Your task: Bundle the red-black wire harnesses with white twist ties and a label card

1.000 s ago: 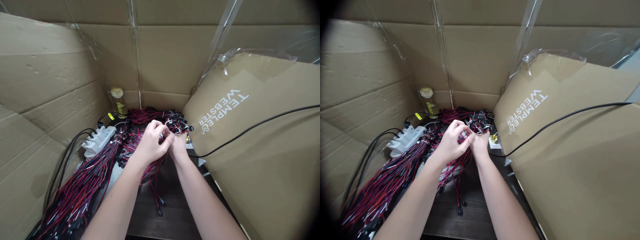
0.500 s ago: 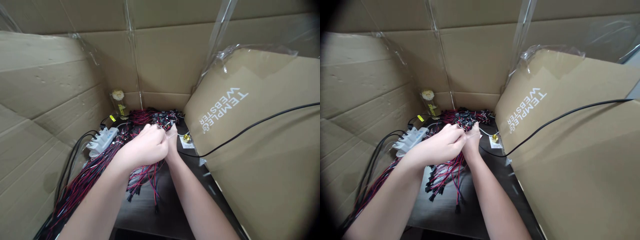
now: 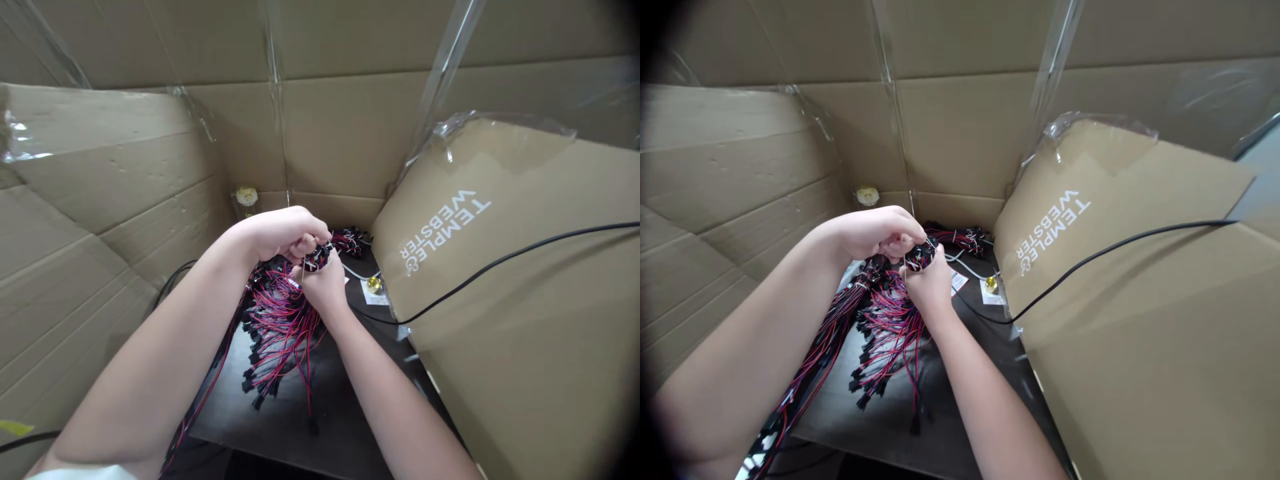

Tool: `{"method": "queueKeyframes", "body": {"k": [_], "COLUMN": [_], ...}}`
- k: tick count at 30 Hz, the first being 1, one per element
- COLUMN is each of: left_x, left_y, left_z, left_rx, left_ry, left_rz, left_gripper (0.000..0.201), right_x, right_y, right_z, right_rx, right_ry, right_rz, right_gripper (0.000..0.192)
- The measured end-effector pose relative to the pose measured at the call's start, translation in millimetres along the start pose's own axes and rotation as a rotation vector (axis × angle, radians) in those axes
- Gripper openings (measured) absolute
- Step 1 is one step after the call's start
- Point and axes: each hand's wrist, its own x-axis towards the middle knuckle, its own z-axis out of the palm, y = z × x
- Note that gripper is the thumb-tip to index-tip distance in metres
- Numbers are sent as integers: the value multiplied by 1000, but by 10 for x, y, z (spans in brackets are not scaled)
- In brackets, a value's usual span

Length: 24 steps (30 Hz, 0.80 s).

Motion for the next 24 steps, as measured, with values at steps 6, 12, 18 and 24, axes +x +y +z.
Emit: {"method": "queueKeyframes", "body": {"k": [6,12,18,24], "left_x": [139,166,234,80], "left_y": [-126,-369,-709,-835], "left_z": [-321,-586,-625,-367], "left_rx": [-511,-855,-1060,-1067], "left_ry": [-7,-122,-194,-231], "left_rz": [-233,-310,-247,-172], "left_gripper": [11,6,12,17], "right_x": [30,38,89,158], "right_y": [-62,-23,106,263], "right_z": [8,-45,-166,-251], "right_rx": [-44,10,63,143], "right_ry": [-36,-121,-81,26], "right_rz": [-43,-71,-120,-79], "right_gripper": [36,23,10,15]}}
